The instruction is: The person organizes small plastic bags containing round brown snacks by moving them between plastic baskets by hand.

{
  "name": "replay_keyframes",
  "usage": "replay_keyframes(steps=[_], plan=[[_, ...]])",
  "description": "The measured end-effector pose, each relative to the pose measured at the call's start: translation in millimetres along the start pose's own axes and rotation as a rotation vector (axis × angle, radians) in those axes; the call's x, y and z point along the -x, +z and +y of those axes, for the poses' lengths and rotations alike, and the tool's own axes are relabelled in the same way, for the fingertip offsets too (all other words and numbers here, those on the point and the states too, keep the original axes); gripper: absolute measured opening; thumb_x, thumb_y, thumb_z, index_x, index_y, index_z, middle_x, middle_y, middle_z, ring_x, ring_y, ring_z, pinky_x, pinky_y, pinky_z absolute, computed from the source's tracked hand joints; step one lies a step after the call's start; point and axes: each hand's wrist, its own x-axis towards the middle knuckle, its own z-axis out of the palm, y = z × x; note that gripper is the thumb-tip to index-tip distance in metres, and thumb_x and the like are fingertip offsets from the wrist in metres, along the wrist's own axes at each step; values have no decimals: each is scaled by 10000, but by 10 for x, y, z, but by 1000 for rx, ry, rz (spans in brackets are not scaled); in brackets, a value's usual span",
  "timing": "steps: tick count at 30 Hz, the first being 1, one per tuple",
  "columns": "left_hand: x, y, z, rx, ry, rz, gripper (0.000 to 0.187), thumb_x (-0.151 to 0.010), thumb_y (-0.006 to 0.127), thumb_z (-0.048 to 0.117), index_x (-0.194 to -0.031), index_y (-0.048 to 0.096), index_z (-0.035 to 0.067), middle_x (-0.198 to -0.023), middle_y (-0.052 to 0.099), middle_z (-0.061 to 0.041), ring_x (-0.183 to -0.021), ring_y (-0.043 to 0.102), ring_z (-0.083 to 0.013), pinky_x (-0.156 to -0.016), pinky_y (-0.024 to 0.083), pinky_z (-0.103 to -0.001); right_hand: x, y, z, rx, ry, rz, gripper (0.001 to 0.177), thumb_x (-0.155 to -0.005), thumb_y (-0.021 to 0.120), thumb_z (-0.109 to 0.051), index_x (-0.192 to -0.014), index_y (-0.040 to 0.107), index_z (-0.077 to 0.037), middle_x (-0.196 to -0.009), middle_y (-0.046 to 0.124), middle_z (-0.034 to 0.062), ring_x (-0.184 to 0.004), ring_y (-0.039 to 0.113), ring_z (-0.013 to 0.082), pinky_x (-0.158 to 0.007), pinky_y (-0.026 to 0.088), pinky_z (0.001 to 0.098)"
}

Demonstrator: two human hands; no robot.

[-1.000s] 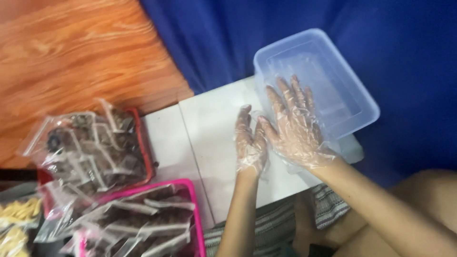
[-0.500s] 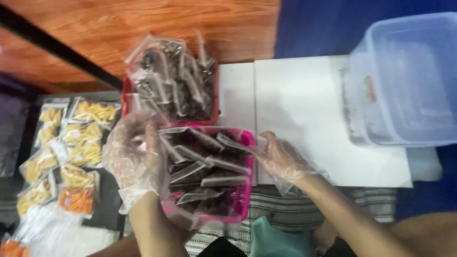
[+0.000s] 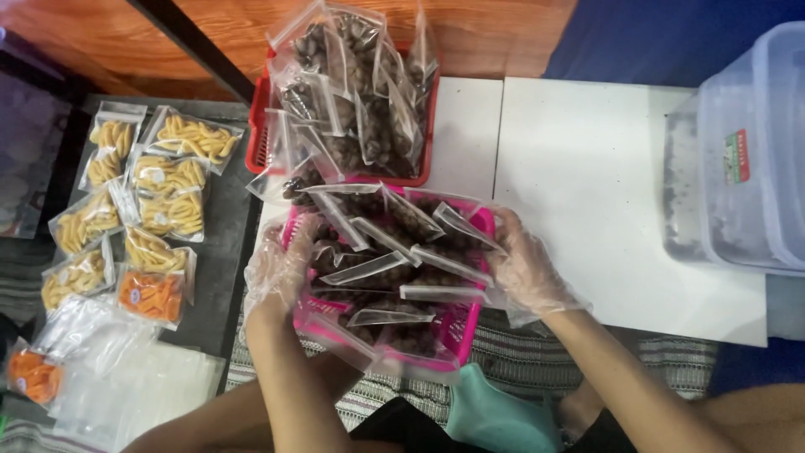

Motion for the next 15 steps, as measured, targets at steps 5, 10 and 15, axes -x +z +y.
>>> replay_keyframes(steps=[5,10,15], plan=[[75,38,-15,26,-15,-101,905,-805,530,823,-1465,476,206,-1282,657,-248,-1311,558,-426,-1158,375,-547,28,-138,-38,-265,166,-29,613,-835,640,-112,-1434,509,-100,-944,722,141,-789,702,264,-715,591,418],[159,178,40,19,1,-221,840,-851,548,745,-1456,476,167,-1215,714,-247,-1312,579,-421,-1132,414,-568,101,-376,259,-441,176,6,746,-750,740,-73,-1459,508,-48,-1038,694,185,-879,674,268,-777,591,432],[151,369,-28,-341,184,-404,805,-809,586,266,-1540,251,214,-1448,333,-109,-1437,274,-321,-1207,240,-476,211,-733,938,-549,110,87,705,-793,701,-5,-1472,533,-93,-1013,678,163,-831,687,245,-767,595,375]])
